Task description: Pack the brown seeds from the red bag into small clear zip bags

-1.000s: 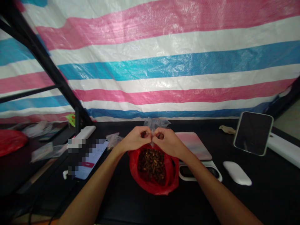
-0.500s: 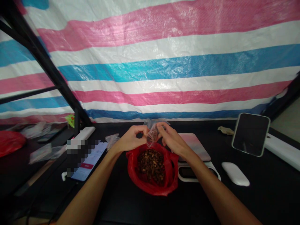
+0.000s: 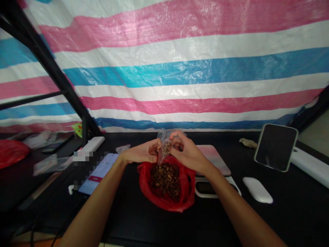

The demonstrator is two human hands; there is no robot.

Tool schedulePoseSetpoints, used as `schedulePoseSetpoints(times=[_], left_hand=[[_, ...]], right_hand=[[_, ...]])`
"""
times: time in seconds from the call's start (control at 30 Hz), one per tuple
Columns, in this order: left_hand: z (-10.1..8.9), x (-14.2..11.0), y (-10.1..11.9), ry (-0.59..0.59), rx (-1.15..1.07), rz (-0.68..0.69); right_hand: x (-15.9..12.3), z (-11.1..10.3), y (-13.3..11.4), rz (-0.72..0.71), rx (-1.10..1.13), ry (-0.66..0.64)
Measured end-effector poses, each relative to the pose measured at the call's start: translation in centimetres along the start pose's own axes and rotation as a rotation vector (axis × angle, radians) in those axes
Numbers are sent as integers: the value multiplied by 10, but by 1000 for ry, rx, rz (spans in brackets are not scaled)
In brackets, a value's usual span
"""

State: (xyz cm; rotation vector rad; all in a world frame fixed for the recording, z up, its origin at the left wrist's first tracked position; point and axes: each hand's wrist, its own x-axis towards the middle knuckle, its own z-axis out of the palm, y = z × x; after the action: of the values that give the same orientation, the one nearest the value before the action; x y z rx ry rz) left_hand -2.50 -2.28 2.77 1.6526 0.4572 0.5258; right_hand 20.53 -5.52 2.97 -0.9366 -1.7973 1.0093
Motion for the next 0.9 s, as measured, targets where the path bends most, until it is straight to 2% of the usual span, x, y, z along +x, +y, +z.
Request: schedulePoseSetpoints(times=[0.17, 0.3, 0.5, 0.67, 0.9], left_hand=[[9, 1, 1, -1, 89, -52], [9, 0, 5, 61, 208, -63], [7, 1, 3, 5, 153, -52], [10, 1, 7, -38, 126, -45], [10, 0, 8, -33, 152, -65]], right_hand=[[-4, -5, -4, 0, -56, -149], [-6, -9, -8, 27, 2, -196], [-7, -14, -10, 42, 50, -198], [-5, -14, -7, -2, -4, -178], [-2, -16, -3, -74, -133, -102]])
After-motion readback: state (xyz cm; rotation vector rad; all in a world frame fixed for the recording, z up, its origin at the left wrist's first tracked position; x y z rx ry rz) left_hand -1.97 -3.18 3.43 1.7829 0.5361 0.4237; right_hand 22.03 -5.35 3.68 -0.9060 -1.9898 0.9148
